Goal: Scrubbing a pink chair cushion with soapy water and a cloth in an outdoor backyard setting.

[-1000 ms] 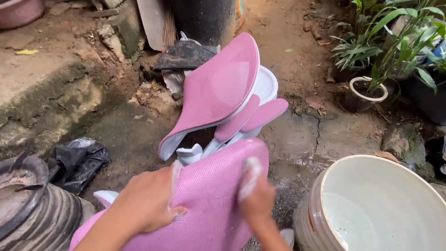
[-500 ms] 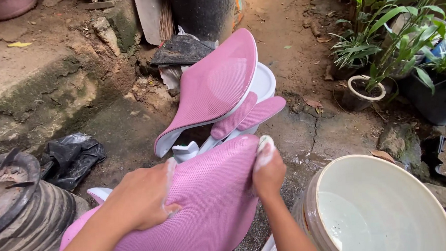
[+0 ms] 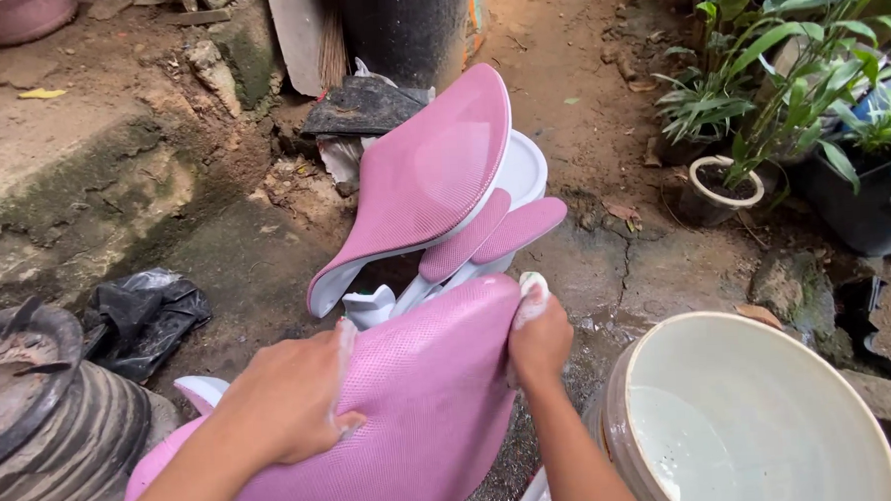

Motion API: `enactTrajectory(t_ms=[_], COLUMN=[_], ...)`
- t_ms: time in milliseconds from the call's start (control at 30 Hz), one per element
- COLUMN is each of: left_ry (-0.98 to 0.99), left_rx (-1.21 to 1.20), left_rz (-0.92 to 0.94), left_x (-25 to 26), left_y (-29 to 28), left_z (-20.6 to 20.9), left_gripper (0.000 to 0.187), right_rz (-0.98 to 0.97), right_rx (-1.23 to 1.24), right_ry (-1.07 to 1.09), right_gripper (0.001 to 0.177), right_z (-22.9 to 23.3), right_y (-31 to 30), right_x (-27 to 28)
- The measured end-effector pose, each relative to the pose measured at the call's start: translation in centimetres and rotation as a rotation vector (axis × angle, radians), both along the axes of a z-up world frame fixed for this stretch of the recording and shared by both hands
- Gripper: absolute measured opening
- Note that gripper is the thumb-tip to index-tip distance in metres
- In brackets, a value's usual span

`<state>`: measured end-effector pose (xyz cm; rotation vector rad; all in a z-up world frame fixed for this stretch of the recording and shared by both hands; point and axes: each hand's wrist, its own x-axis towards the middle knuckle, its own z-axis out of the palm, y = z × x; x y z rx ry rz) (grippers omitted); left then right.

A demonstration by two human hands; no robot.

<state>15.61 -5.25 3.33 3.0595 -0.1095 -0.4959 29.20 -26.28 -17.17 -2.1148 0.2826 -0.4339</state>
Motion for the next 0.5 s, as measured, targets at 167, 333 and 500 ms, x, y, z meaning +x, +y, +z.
enactTrajectory(t_ms=[167, 333, 500], left_ry=[0.088, 0.035, 0.108], left_rx=[0.074, 0.039, 0.083], left_rz=[0.056, 0.061, 0.039], left_x=[0.4, -0.2, 0.0], left_y=[-0.1, 0.2, -1.1], left_z=[0.5, 0.3, 1.7], left_gripper=[0.100, 0.098, 0.079], right_rz=[0.208, 0.243, 0.060], right_rx=[0.050, -0.014, 0.014], right_ry=[-0.189, -0.035, 0.134], right_gripper=[0.033, 0.036, 0.049], right_z=[3.9, 1.6, 0.0], right_y=[5.5, 3.0, 0.8], right_x=[-6.6, -5.9, -1.9])
